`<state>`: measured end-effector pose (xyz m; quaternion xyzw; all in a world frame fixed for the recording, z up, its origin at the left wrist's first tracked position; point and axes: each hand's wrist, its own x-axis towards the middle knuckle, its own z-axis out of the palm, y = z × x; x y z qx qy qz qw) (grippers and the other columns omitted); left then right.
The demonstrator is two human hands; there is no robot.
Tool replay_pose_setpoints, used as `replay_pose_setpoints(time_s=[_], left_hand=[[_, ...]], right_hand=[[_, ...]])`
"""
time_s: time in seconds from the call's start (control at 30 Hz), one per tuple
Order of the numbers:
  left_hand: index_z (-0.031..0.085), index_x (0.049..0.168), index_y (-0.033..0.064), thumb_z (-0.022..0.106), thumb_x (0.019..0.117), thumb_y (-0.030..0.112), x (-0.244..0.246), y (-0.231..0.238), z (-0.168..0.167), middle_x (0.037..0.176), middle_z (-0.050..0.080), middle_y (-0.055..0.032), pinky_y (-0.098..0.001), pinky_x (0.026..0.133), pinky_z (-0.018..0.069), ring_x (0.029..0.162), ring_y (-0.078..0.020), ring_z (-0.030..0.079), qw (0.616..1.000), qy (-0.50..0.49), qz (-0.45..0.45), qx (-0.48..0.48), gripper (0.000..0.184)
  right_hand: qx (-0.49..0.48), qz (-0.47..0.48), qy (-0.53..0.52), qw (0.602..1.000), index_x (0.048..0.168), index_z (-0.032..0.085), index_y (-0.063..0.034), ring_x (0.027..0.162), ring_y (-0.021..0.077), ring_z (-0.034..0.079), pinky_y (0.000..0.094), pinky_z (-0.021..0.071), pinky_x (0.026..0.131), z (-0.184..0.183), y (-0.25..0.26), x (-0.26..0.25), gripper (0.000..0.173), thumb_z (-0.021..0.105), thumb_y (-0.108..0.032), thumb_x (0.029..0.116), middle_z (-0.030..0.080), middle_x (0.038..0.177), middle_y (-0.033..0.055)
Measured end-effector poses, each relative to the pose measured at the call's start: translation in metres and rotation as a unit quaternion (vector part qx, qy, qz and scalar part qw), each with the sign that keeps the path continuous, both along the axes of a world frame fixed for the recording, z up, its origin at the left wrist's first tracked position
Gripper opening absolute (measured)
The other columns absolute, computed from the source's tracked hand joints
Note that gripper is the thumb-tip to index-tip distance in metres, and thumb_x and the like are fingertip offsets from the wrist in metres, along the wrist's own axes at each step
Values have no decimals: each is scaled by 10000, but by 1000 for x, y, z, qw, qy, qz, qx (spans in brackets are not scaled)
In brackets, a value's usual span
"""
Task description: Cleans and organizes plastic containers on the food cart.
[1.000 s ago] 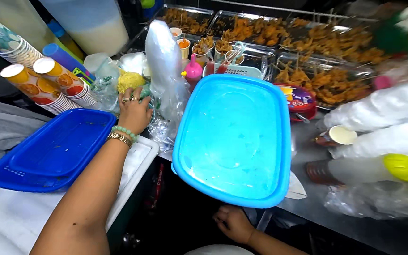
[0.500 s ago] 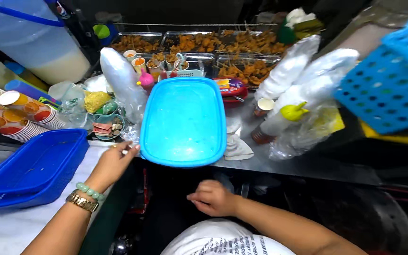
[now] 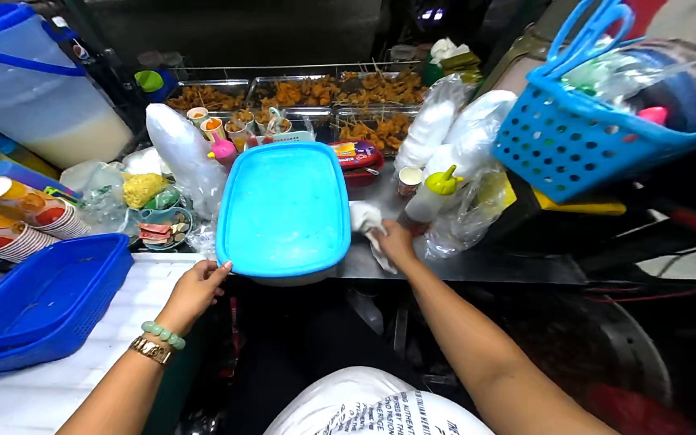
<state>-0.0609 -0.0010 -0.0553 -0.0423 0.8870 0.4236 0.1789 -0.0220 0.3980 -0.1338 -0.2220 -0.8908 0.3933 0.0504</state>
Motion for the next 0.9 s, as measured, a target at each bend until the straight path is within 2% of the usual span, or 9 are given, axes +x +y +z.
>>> replay_pose_setpoints(time_s=[0.07,0.13,0.17,0.27,0.3,0.37,0.47,0.67,0.9], left_hand=[[530,1359,14,570,1054,332,2,-3,2,1110,648,-149,-392,744,560,848,-201,664,1000,12,-14,5,442],[514,1362,11,598,1042,302,1,-2,4,1079,646,-127,-362,735,565,830,-174,663,1000,9,-18,22,441],[512,1346,2,612,1036,277,0,0,5,1054,647,-119,-348,728,569,814,-162,666,999,5,-13,35,426],[467,1290,-25,629,1023,170,-4,9,4,953,632,-90,-293,681,597,736,-132,685,993,-28,30,113,368],[445,1296,-29,625,1018,125,-5,11,3,946,633,-95,-297,680,610,733,-145,698,986,-45,52,155,365],[406,1333,-38,610,1005,44,-6,13,0,954,635,-116,-326,700,630,750,-181,717,968,-61,82,230,394],[401,1327,-44,612,987,2,-4,13,-6,930,602,-96,-322,710,622,741,-159,689,959,-49,85,268,403],[416,1279,-34,621,965,-35,-2,10,-11,848,639,-85,-326,673,635,677,-177,707,945,-40,74,316,374],[422,1264,-42,644,929,-84,-3,13,-11,850,622,-90,-314,661,632,665,-175,699,932,-55,100,344,404]], right_hand=[[-81,-79,129,985,1179,659,70,979,358,679,555,519,925,30,-1,2,356,625,-254,1034,692,1039,264],[-123,-65,248,959,1079,663,3,825,183,646,419,551,770,57,-9,6,303,657,-292,1007,656,939,120],[-118,-21,287,951,1034,659,3,905,173,610,403,536,801,68,-18,8,283,677,-273,976,605,1025,107],[26,198,287,937,984,733,18,1227,354,559,534,480,1020,83,-57,8,233,746,-158,831,596,1297,228],[71,295,219,927,1104,742,-24,1326,373,530,553,430,1108,81,-73,6,283,729,-157,855,596,1380,220],[149,472,81,865,1476,572,-152,1533,403,299,607,192,1249,71,-106,-4,489,607,-243,997,433,1607,160],[172,564,51,806,1567,464,-184,1577,437,141,641,76,1254,70,-138,-26,505,425,-328,1084,276,1692,144],[230,496,28,837,1610,383,-227,1593,316,166,551,109,1282,71,-137,-123,501,369,-286,1113,294,1697,30],[295,281,28,913,1552,446,-49,1514,487,270,689,205,1197,75,-93,-229,517,403,-297,1101,366,1625,227]])
